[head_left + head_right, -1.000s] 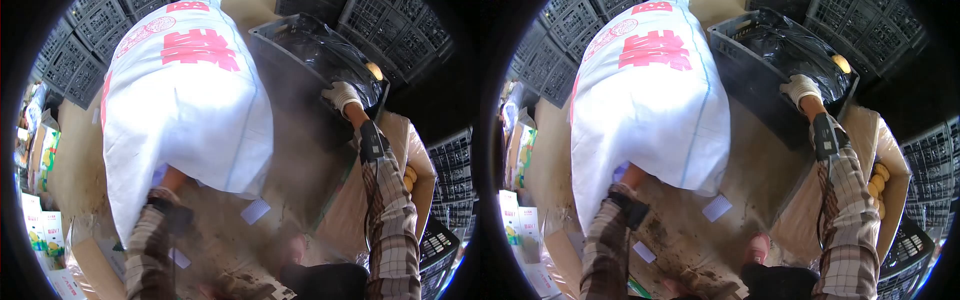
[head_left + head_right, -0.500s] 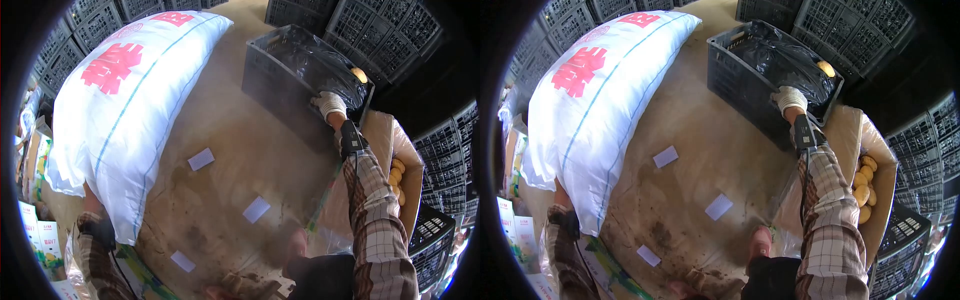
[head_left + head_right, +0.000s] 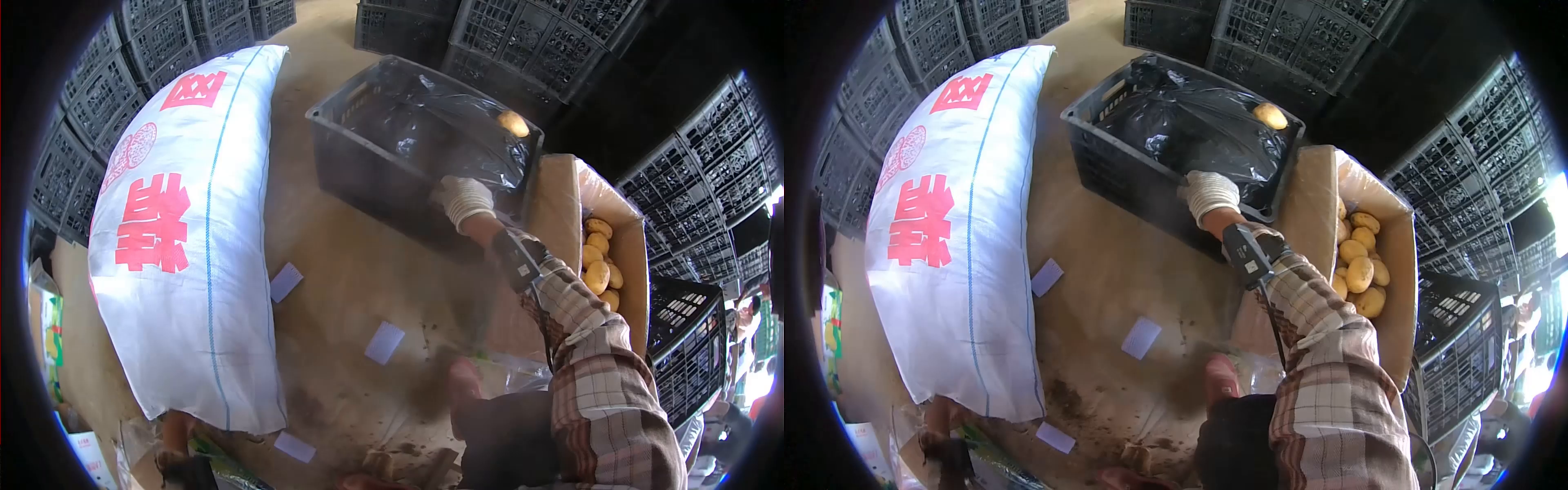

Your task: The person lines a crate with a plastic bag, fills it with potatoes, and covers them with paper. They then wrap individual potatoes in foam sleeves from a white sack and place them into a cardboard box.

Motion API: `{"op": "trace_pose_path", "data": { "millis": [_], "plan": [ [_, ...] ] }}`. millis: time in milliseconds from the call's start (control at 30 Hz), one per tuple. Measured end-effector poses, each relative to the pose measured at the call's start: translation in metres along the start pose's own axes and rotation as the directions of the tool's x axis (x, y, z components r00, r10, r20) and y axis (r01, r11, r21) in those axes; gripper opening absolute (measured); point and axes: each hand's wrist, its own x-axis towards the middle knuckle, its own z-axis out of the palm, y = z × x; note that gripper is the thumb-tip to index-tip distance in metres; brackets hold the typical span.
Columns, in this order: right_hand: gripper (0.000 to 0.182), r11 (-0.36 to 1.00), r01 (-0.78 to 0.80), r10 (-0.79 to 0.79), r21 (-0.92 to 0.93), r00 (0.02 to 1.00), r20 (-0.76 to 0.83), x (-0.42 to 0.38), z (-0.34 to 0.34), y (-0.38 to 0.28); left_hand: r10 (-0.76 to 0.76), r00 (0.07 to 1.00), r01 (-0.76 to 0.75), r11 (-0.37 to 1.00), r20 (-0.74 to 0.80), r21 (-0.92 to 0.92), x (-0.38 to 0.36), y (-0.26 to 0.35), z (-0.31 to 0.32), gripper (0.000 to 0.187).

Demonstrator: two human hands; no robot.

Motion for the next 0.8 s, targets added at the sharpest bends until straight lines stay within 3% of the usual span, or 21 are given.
{"op": "trace_pose_path", "data": {
  "millis": [100, 167, 200, 233, 267, 300, 333, 367, 433, 467, 500, 533, 567, 600, 633, 667, 700, 767, 800],
  "plan": [
    [0.032, 0.999, 0.028, -0.028, 0.015, 1.0, -0.005, 0.004, 0.014, 0.009, 0.105, 0.967, -0.12, 0.991, 0.231, 0.055, -0.007, 0.039, -0.013, 0.03],
    [0.03, 0.989, 0.151, -0.151, 0.002, 0.986, -0.075, 0.013, 0.033, 0.019, 0.201, 0.903, -0.248, 0.966, 0.379, 0.078, 0.0, 0.076, -0.03, 0.03],
    [0.028, 0.996, 0.089, -0.087, 0.03, 0.994, -0.067, 0.005, 0.031, 0.016, 0.26, 0.864, -0.321, 0.944, 0.432, 0.075, 0.007, 0.098, -0.037, 0.03],
    [0.027, 0.998, 0.037, -0.033, 0.049, 0.997, -0.074, 0.006, 0.021, 0.012, 0.339, 0.834, -0.408, 0.91, 0.435, 0.072, 0.017, 0.124, -0.043, 0.03],
    [0.026, 0.995, 0.062, -0.051, 0.077, 0.99, -0.131, 0.003, 0.018, 0.01, 0.452, 0.825, -0.508, 0.856, 0.338, 0.097, 0.027, 0.155, -0.051, 0.03],
    [0.025, 0.993, 0.075, -0.057, 0.095, 0.981, -0.184, -0.003, 0.018, 0.012, 0.615, 0.776, -0.63, 0.737, 0.144, 0.247, 0.056, 0.193, -0.06, 0.034],
    [0.026, 0.992, 0.066, -0.044, 0.105, 0.978, -0.202, -0.008, 0.016, 0.009, 0.718, 0.681, -0.664, 0.688, -0.143, 0.294, 0.066, 0.237, -0.074, 0.042],
    [0.027, 0.992, 0.063, -0.039, 0.105, 0.974, -0.223, -0.012, 0.013, 0.011, 0.842, 0.431, -0.727, 0.538, -0.326, 0.427, 0.087, 0.281, -0.087, 0.048],
    [0.026, 0.969, 0.239, -0.207, 0.067, 0.929, -0.308, -0.025, 0.016, 0.029, 0.876, 0.207, -0.77, 0.42, -0.435, 0.48, 0.121, 0.361, -0.112, 0.067],
    [0.022, 0.957, 0.291, -0.282, -0.007, 0.922, -0.266, -0.042, 0.0, 0.042, 0.892, 0.069, -0.701, 0.361, -0.446, 0.615, 0.138, 0.394, -0.12, 0.071],
    [0.015, 0.909, 0.331, -0.398, -0.252, 0.87, -0.292, -0.04, 0.002, 0.064, 0.897, -0.062, -0.601, 0.317, -0.439, 0.734, 0.154, 0.419, -0.125, 0.075],
    [0.015, 0.878, 0.263, -0.387, -0.4, 0.882, -0.269, -0.052, -0.017, 0.089, 0.896, -0.064, -0.615, 0.311, -0.439, 0.725, 0.164, 0.437, -0.126, 0.075],
    [0.017, 0.88, 0.083, -0.188, -0.467, 0.965, -0.183, -0.043, -0.023, 0.118, 0.911, -0.07, -0.552, 0.303, -0.406, 0.776, 0.173, 0.453, -0.125, 0.073],
    [0.026, 0.9, -0.12, -0.003, -0.419, 0.959, -0.282, -0.029, -0.011, 0.153, 0.924, -0.077, -0.481, 0.295, -0.375, 0.825, 0.179, 0.467, -0.127, 0.071],
    [0.044, 0.848, -0.071, -0.259, -0.526, 0.809, -0.527, -0.051, -0.014, 0.183, 0.912, -0.047, -0.527, 0.323, -0.407, 0.786, 0.183, 0.476, -0.134, 0.056],
    [0.061, 0.914, -0.321, 0.38, 0.247, 0.889, -0.254, -0.04, -0.037, 0.19, 0.916, -0.027, -0.528, 0.326, -0.4, 0.784, 0.189, 0.481, -0.142, 0.051],
    [0.061, 0.913, -0.324, 0.384, 0.247, 0.889, -0.252, -0.036, -0.044, 0.189, 0.92, -0.004, -0.525, 0.332, -0.393, 0.783, 0.195, 0.484, -0.151, 0.046],
    [0.067, 0.933, -0.354, 0.348, -0.071, 0.934, -0.074, -0.025, -0.048, 0.183, 0.918, -0.016, -0.483, 0.34, -0.396, 0.807, 0.204, 0.488, -0.163, 0.038],
    [0.067, 0.775, -0.577, 0.593, 0.259, 0.805, 0.018, -0.005, -0.046, 0.189, 0.917, 0.093, -0.476, 0.382, -0.387, 0.792, 0.205, 0.492, -0.168, 0.034]
  ]
}}
